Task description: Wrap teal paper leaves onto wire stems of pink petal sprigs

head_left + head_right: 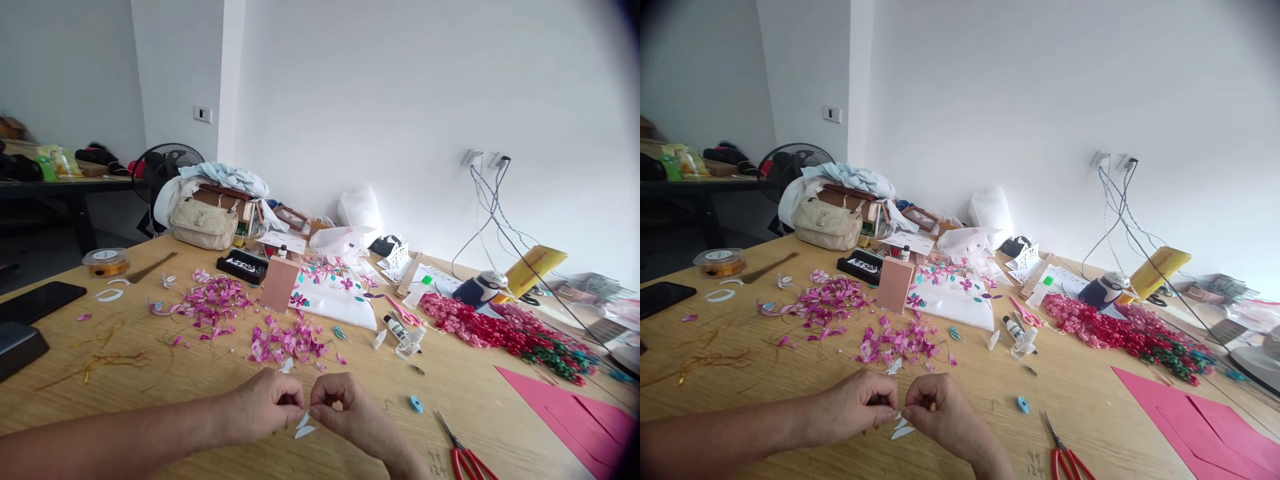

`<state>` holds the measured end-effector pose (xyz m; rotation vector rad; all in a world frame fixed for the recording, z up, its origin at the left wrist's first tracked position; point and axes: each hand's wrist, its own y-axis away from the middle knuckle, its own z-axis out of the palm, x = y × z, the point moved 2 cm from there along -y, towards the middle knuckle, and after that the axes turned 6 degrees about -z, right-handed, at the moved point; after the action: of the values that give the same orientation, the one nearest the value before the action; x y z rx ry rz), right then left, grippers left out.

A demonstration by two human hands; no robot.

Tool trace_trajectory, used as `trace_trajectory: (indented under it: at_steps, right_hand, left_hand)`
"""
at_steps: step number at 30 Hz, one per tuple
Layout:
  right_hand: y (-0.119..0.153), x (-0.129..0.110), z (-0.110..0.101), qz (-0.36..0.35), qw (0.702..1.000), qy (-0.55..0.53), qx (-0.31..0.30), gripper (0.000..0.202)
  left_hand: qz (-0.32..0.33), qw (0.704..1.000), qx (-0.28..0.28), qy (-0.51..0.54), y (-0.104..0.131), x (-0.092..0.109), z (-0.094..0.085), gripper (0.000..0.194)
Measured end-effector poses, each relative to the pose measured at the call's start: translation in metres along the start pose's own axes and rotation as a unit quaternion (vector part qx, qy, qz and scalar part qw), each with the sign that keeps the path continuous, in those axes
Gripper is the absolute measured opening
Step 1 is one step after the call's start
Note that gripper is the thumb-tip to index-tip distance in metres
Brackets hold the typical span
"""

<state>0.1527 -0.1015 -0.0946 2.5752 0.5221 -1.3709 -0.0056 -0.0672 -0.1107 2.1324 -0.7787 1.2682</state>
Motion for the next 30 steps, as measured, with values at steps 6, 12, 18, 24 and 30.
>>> trace_trajectory:
  at_steps: [6,12,18,24,30]
  right_hand:
    - [0.002,0.001,-0.005,0.000,1.000,-0.027,-0.016,0.008]
    - [0.004,0.013,-0.020,-0.009,0.981,-0.185,0.053,0.021]
    - [0.002,0.004,-0.012,-0.056,0.976,-0.195,0.074,0.024]
    - [-0.006,-0.007,-0.002,-0.010,0.987,-0.146,0.063,0.020]
    - [-0.007,-0.005,-0.004,0.016,0.990,-0.134,0.047,0.015]
  left_hand:
    - [-0.085,0.991,-0.050,0.087,0.002,-0.006,0.002,0.005]
    - [-0.086,0.988,-0.042,0.123,0.003,-0.002,-0.011,0.014]
    - [-0.120,0.973,-0.063,0.186,0.011,0.006,-0.011,0.014]
    - [-0.085,0.986,-0.030,0.137,0.003,0.001,-0.008,0.017]
    - [-0.090,0.987,-0.035,0.132,0.001,-0.001,-0.008,0.018]
